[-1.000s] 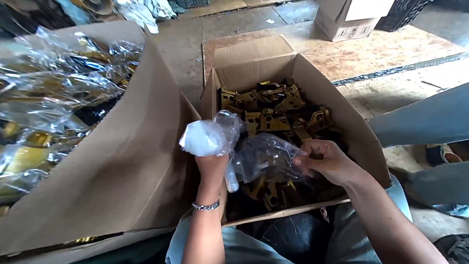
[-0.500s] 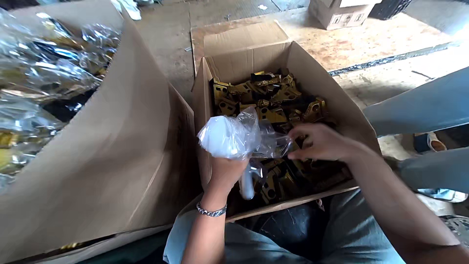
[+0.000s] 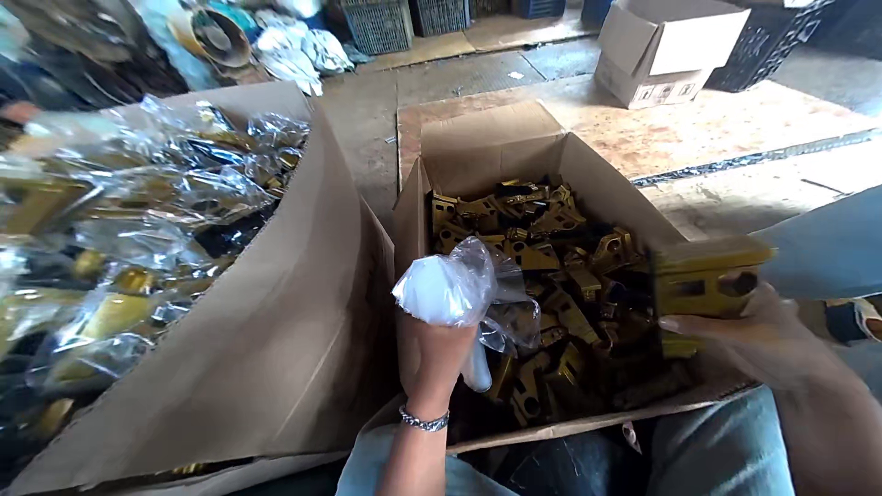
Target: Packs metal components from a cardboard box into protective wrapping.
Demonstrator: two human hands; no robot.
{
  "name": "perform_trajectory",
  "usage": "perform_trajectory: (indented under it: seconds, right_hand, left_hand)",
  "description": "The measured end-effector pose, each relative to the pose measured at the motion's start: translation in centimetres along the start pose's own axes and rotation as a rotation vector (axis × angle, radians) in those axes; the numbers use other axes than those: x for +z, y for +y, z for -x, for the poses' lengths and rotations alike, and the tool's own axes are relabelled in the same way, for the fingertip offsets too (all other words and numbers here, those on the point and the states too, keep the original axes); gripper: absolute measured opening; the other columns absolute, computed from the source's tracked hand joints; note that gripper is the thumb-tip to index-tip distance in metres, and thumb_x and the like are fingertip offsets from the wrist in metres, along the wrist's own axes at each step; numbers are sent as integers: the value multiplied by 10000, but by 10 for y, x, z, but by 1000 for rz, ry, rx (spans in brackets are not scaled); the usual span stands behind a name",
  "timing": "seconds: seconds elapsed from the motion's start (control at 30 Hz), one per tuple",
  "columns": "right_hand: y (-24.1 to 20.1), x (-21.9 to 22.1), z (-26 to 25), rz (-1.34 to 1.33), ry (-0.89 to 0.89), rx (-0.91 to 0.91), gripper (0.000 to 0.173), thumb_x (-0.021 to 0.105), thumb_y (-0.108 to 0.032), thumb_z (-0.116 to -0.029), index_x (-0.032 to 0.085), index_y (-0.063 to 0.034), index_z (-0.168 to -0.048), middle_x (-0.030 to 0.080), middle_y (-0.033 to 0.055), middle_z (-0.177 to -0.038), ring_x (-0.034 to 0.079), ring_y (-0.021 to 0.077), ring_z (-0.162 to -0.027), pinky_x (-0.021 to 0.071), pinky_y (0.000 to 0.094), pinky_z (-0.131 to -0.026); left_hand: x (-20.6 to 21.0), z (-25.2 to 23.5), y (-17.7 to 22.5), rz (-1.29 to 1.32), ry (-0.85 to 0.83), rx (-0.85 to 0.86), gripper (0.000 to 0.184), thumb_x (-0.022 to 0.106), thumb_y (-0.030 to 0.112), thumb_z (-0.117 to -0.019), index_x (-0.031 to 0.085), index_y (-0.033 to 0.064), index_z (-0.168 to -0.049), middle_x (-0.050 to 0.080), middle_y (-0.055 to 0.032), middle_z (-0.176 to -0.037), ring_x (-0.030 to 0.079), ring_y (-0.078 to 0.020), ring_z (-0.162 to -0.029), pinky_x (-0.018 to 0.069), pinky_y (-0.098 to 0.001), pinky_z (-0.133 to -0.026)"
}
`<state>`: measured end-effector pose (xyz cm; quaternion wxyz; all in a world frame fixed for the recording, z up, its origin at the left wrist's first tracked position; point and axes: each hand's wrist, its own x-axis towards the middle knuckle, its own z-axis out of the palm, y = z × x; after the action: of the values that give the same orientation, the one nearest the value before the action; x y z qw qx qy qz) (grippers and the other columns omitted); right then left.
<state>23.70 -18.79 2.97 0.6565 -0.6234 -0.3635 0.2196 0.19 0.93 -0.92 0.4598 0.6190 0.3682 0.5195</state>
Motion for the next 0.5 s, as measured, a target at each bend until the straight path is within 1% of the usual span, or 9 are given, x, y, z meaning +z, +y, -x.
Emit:
perform_trajectory:
  seconds: [0.07,0.17,0.27,0.3,0.33,0.37,0.4,0.47,0.5]
  right_hand:
    - [-1,19,8,-118,-41,23,615,851,-96,-704,554,-136,-1241,733,-95,-1043,716,58,-967,625,259,-846]
    - [1,53,5,-59,-430,-21,672,839,-234,-794,559,-49,-1377,681,6,-1283,669,77,-1115,581,263,-947]
    - [6,99,-7,253,-450,-47,627,791,-184,-820,530,37,-1345,686,86,-1165,666,59,-1047,560,246,-924]
    - [9,110,-11,420,-374,-92,579,757,-176,-827,538,31,-1322,685,107,-1153,670,113,-1048,559,308,-923]
    - [11,118,-15,564,-351,-130,605,757,-113,-802,545,64,-1340,660,202,-1236,654,281,-1134,521,488,-969]
    - [9,123,-17,686,-431,-121,695,777,-49,-774,516,94,-1402,565,294,-1386,559,435,-1284,430,633,-1041]
    - [7,130,-20,789,-563,-65,764,792,-43,-780,467,92,-1458,458,322,-1493,451,493,-1379,368,668,-1088]
    - [17,140,-29,827,-685,54,805,774,-169,-851,387,59,-1519,353,281,-1582,374,427,-1456,351,556,-1162]
    - [27,141,-31,716,-603,58,807,773,-208,-856,386,84,-1500,392,290,-1549,413,398,-1435,358,495,-1175]
  left_hand:
    - [3,2,0,-30,-2,27,742,852,-9,-706,440,-228,-1283,651,-175,-1153,629,-12,-1062,513,-167,-955]
    - [7,8,3,-25,0,37,753,853,-11,-689,438,-258,-1267,649,-201,-1156,621,-3,-1063,499,-155,-957]
    - [10,16,5,76,-51,-27,684,835,-9,-701,478,-189,-1256,670,-115,-1111,644,-13,-1023,538,-194,-926]
    - [10,17,6,126,-70,-58,631,807,-26,-707,495,-150,-1241,676,-69,-1077,653,-13,-995,556,-208,-901]
    - [9,17,8,169,-87,-87,573,786,-49,-719,514,-123,-1218,680,-42,-1041,660,-19,-967,567,-221,-878]
    - [8,16,9,206,-106,-114,525,772,-71,-735,531,-111,-1199,688,-36,-1015,668,-34,-943,574,-234,-862]
    - [6,15,10,212,-131,-120,485,762,-72,-739,547,-106,-1173,694,-35,-988,671,-38,-914,578,-236,-840]
    - [2,16,10,111,-205,-46,514,794,-36,-725,559,-151,-1167,696,-67,-1020,659,-13,-955,554,-204,-876]
    - [1,18,10,-2,-241,24,537,816,1,-718,567,-173,-1160,692,-93,-1041,647,-1,-987,531,-181,-906]
